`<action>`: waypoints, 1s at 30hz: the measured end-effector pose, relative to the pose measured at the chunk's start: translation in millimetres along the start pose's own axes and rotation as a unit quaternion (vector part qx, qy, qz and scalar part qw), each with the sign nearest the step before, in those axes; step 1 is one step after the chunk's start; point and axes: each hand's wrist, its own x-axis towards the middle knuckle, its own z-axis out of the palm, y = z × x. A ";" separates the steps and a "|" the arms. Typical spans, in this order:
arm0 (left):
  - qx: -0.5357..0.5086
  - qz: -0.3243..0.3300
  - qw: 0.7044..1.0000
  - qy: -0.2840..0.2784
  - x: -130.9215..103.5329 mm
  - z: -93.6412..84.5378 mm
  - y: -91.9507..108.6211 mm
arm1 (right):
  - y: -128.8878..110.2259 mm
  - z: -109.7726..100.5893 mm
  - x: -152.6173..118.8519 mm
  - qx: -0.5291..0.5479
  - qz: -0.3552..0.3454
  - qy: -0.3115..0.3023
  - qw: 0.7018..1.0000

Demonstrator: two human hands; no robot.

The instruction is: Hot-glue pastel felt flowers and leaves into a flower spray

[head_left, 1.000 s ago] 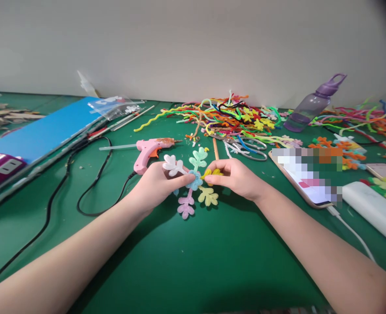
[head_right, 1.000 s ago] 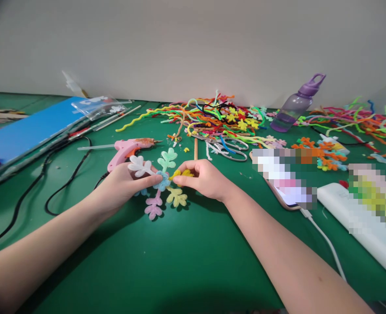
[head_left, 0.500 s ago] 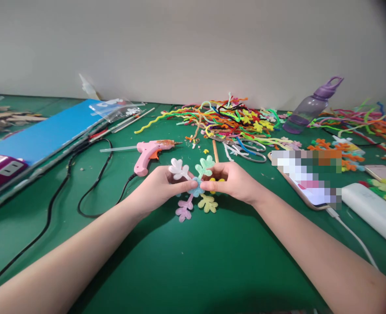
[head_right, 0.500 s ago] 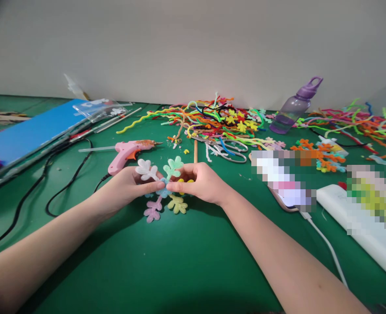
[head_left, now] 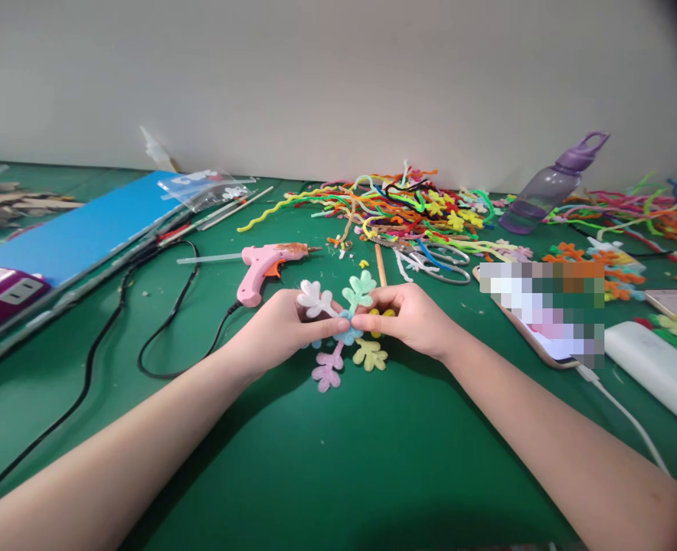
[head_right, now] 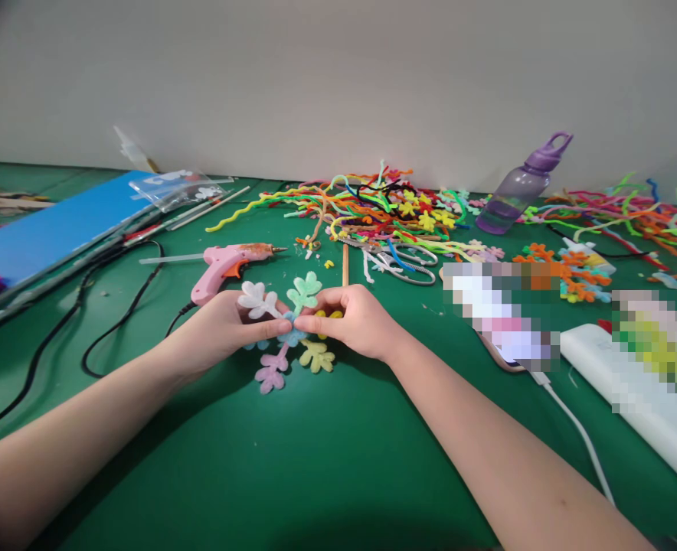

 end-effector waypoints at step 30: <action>-0.137 -0.001 0.990 0.019 0.2 1.3 -0.9 | 2.6 6.9 3.5 0.250 -0.022 0.092 0.964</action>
